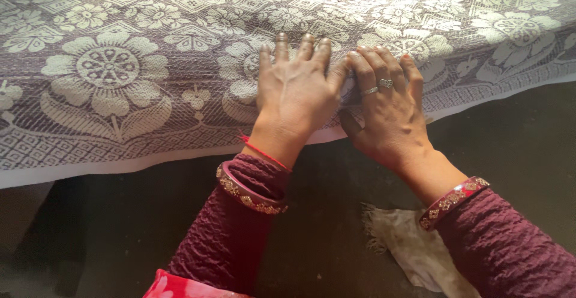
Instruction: The person smooths a patterned bed sheet on a bed by hand, repeatedly pressing and tucking the edges to flatten the surface. The hands move along the sheet's length, adjusting and pressing down to remove wrinkles.
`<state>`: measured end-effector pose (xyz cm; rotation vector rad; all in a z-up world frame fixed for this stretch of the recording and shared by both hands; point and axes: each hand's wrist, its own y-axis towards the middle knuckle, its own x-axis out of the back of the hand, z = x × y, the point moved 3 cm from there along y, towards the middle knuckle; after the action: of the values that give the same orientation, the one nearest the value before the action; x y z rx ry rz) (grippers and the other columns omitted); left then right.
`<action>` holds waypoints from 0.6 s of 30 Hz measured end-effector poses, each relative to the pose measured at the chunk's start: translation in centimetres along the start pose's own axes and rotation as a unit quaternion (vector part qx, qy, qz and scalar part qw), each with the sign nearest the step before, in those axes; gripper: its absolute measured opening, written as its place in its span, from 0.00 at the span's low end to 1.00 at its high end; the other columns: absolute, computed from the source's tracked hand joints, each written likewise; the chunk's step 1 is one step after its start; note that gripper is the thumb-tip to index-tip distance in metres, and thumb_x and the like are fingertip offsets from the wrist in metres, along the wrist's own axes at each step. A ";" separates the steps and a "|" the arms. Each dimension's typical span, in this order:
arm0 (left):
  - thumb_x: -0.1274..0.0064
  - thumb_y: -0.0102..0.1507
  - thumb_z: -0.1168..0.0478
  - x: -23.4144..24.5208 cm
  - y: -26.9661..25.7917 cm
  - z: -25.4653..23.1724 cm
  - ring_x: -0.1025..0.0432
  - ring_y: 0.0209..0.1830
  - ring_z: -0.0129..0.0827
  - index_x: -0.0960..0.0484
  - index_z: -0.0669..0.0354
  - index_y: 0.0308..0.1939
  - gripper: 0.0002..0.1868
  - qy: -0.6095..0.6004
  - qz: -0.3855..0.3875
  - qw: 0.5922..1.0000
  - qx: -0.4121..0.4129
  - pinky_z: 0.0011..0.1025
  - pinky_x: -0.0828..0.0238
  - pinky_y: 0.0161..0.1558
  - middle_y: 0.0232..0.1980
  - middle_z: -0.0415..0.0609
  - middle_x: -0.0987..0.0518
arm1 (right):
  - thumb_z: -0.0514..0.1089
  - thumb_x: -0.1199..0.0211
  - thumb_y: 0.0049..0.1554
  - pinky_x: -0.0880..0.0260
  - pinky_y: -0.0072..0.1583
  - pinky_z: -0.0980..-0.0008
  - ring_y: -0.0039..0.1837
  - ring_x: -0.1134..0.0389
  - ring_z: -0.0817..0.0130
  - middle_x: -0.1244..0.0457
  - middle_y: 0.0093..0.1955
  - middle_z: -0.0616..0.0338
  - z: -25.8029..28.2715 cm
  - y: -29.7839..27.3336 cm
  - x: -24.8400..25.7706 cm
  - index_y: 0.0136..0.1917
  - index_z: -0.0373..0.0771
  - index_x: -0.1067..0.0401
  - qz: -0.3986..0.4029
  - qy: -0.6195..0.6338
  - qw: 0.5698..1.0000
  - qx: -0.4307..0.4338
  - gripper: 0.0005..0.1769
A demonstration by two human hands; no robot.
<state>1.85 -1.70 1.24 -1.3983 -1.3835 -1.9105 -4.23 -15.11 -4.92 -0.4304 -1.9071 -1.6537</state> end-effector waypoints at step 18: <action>0.53 0.68 0.41 2.0 0.7 1.7 0.25 0.55 0.44 0.18 0.56 0.56 0.25 -0.135 -0.115 0.984 0.018 0.45 0.34 0.62 0.53 0.55 0.18 | 0.54 0.30 0.51 0.63 0.80 0.41 0.83 0.55 0.52 0.50 0.79 0.51 0.1 -0.1 0.0 0.81 0.39 0.51 -0.008 -0.009 1.000 0.007 0.53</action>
<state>2.38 -0.11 3.33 -1.5865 -1.7670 -1.8728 -4.31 -15.04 -4.97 -0.4262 -1.9386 -1.6517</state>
